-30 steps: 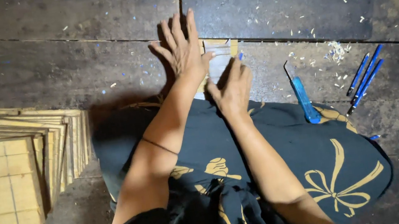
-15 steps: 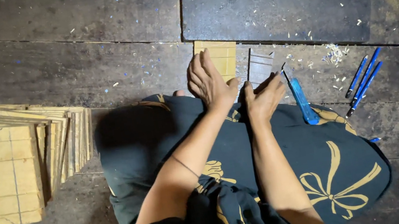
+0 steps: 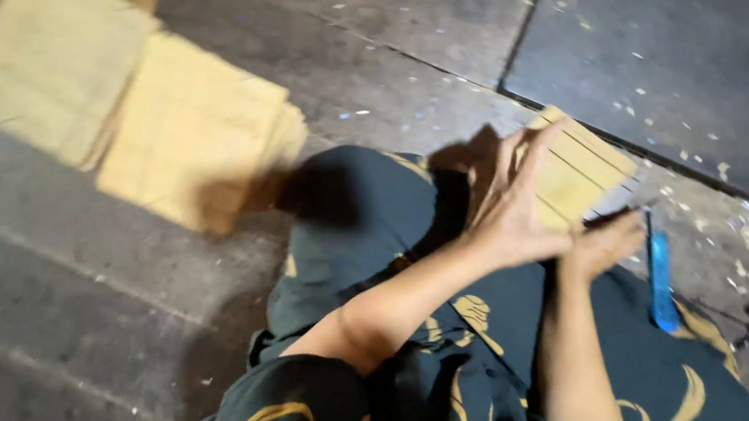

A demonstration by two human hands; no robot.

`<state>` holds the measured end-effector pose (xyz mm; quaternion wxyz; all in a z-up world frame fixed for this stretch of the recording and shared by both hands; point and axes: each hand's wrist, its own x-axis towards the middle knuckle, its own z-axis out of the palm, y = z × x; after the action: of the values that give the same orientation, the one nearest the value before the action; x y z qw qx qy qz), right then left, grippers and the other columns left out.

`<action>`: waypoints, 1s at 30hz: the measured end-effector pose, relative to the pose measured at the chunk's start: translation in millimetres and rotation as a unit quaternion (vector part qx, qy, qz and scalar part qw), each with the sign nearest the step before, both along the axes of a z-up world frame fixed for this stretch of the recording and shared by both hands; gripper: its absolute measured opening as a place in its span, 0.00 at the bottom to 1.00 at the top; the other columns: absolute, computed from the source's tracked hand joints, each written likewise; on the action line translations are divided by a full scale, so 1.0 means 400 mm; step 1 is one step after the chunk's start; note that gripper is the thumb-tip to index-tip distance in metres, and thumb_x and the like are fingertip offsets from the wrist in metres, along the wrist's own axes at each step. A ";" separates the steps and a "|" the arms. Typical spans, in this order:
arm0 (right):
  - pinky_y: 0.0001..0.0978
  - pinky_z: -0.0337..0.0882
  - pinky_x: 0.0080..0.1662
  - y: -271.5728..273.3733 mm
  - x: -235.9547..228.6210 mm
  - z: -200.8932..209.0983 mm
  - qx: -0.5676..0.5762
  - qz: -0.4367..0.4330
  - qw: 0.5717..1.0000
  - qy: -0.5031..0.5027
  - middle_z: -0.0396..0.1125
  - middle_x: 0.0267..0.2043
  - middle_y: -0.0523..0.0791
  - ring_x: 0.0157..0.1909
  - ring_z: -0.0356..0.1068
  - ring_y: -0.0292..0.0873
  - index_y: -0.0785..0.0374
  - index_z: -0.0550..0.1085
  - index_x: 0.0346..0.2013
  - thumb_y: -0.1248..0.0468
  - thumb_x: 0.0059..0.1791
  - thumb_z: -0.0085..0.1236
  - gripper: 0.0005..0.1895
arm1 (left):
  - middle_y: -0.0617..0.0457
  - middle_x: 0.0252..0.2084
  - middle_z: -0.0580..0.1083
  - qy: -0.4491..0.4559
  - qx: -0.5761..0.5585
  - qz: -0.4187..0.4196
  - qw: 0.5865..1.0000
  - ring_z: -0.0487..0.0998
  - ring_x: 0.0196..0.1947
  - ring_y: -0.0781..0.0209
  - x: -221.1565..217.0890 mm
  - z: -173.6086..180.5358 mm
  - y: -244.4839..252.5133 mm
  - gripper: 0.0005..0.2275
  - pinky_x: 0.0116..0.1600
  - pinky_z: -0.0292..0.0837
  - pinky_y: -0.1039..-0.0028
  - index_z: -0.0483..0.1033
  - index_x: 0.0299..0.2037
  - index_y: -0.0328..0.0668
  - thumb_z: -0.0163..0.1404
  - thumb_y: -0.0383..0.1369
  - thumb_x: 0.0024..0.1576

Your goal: Marking and scoring small wooden slats using a pencil and utility knife with a template guide.

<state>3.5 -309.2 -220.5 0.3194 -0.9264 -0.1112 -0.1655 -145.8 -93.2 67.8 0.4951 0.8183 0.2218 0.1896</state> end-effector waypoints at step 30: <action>0.61 0.48 0.67 0.111 -0.050 0.200 -0.036 -0.091 0.990 0.100 0.52 0.63 0.66 0.67 0.48 0.71 0.73 0.53 0.72 0.52 0.49 0.72 0.49 | 0.33 0.66 0.63 0.041 0.360 0.124 0.924 0.58 0.71 0.26 -0.591 0.398 0.441 0.33 0.68 0.53 0.32 0.69 0.63 0.38 0.61 0.28 0.43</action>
<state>-16.6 -264.6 -140.4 0.2787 -0.9556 0.0001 -0.0961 -382.4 83.1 226.9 0.1303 0.9144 0.2585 0.2828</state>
